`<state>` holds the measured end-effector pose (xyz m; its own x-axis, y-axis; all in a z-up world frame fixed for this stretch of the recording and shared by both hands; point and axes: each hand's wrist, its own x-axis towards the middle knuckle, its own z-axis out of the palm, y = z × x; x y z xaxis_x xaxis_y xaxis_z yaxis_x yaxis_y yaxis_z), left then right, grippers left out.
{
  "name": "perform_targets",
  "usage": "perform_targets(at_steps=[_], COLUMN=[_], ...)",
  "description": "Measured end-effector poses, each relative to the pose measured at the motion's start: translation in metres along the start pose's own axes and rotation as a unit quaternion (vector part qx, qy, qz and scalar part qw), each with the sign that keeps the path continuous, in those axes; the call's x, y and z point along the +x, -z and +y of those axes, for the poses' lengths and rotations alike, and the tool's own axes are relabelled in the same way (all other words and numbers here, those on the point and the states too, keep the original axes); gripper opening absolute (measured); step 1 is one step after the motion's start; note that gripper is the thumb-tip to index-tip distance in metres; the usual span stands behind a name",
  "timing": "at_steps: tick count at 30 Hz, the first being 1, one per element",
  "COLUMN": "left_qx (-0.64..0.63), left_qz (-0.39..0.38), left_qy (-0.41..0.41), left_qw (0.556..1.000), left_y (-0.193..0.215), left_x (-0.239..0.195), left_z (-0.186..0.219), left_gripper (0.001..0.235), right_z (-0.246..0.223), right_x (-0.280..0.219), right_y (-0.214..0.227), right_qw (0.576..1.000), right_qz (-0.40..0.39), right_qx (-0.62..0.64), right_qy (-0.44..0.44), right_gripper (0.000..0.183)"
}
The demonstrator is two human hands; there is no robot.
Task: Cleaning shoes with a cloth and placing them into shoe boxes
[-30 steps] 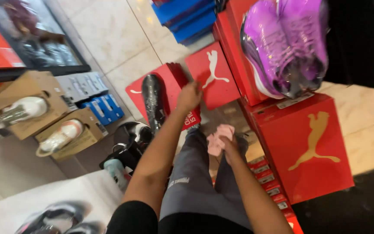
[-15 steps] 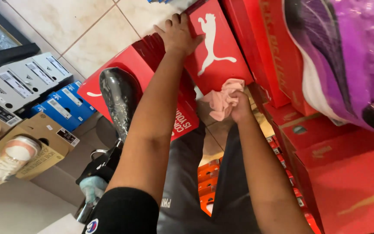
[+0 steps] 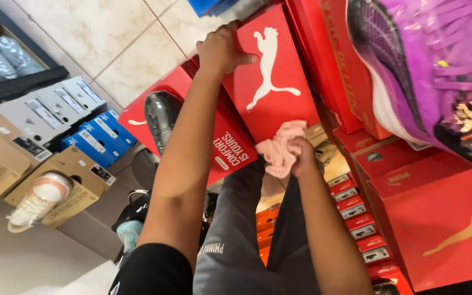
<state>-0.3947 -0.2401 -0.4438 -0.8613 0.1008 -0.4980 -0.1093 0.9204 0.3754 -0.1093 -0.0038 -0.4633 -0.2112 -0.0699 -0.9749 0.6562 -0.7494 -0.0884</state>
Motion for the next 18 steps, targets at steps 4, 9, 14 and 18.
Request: perform_targets(at_steps=[4,9,14,18], left_qx=[-0.008,0.011,0.069,0.034], left_qz=[0.056,0.090,0.030,-0.007], left_qy=[-0.078,-0.097,-0.113,-0.133], left_qw=[0.995,0.991,0.991,0.990], left_y=[0.062,0.172,0.314,0.331], left_x=[-0.033,-0.122,-0.247,-0.327], left_z=[0.022,0.060,0.142,0.194], left_gripper=[0.088,0.098,0.090,0.088], right_z=[0.000,0.023,-0.001,-0.007], right_x=[-0.069,-0.134,-0.223,-0.324], right_y=[-0.040,-0.006,0.043,0.062], right_qw=[0.996,0.999,0.951,0.660], right_qz=[0.071,0.002,-0.163,-0.268], right_qx=[-0.043,-0.028,-0.119,-0.399], right_qy=[0.030,0.023,0.235,0.578], right_gripper=[0.054,0.036,0.004,0.027])
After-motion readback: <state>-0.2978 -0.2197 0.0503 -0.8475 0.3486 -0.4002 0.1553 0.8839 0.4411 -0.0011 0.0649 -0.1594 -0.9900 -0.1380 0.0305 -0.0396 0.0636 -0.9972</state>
